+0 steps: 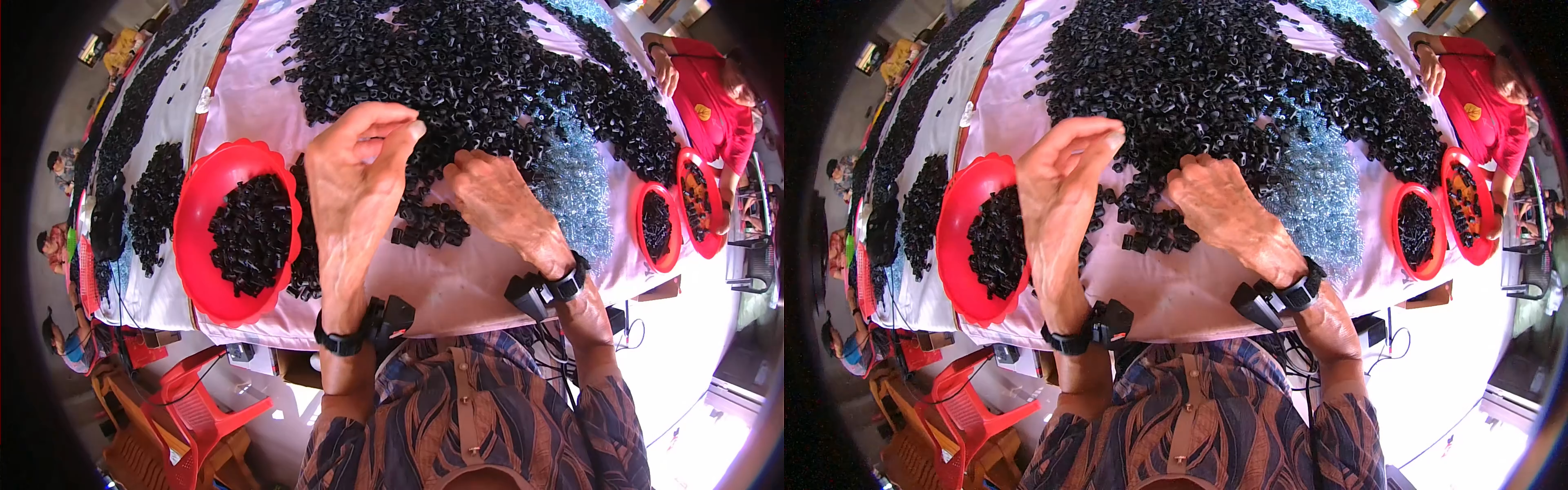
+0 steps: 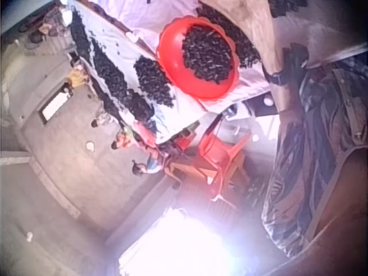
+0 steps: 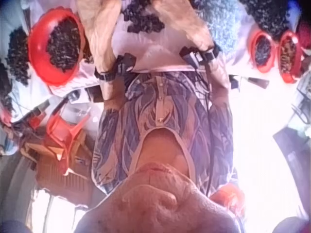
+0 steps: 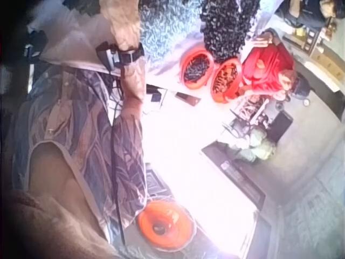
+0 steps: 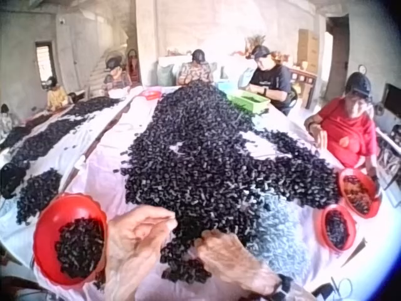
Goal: Sorting and inspecting small black plastic components at a manufacturing table.
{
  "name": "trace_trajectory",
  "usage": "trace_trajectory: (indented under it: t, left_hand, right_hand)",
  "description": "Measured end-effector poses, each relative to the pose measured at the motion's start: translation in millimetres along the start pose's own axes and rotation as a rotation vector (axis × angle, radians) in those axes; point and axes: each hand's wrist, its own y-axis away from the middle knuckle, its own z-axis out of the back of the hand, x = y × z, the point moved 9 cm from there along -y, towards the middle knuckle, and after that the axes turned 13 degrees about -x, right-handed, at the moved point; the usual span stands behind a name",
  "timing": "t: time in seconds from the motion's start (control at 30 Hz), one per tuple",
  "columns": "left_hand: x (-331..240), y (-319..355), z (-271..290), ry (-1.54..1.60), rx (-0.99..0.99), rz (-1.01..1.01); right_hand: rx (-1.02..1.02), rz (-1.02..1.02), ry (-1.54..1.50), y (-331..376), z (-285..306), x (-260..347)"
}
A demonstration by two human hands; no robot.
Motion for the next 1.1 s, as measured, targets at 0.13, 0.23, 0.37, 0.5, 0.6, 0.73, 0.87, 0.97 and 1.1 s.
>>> trace_trajectory:
  t: [0.13,0.23,0.37,0.5,0.6,0.73,0.87,0.97,1.1]
  left_hand:
    - [30,-4,-12,0.096,0.083,0.073]
    - [51,-7,-8,-0.011,0.121,0.146]
    - [62,-10,-7,0.024,0.154,0.17]
    - [72,-10,-9,-0.012,0.136,0.142]
    - [71,-6,-9,-0.002,0.141,0.138]
    - [77,-2,-24,-0.035,0.188,0.151]
    - [73,-3,-14,-0.071,0.197,0.118]
    - [77,0,-21,-0.087,0.221,0.155]
    - [69,1,-29,-0.127,0.243,0.162]
  right_hand:
    - [-0.028,0.03,-0.034,0,1,0]
    - [-0.012,0.002,-0.026,-1,0,-5]
    - [-0.028,0.004,-0.015,-1,3,-3]
    - [-0.135,0.079,-0.025,6,-4,-4]
    - [-0.25,0.117,-0.084,11,2,0]
    - [-0.062,-0.074,-0.111,7,-5,-18]
    - [-0.164,-0.137,-0.234,0,38,-21]
    - [-0.273,-0.245,-0.428,16,73,-46]
    - [-0.536,-0.662,-0.544,77,138,-98]
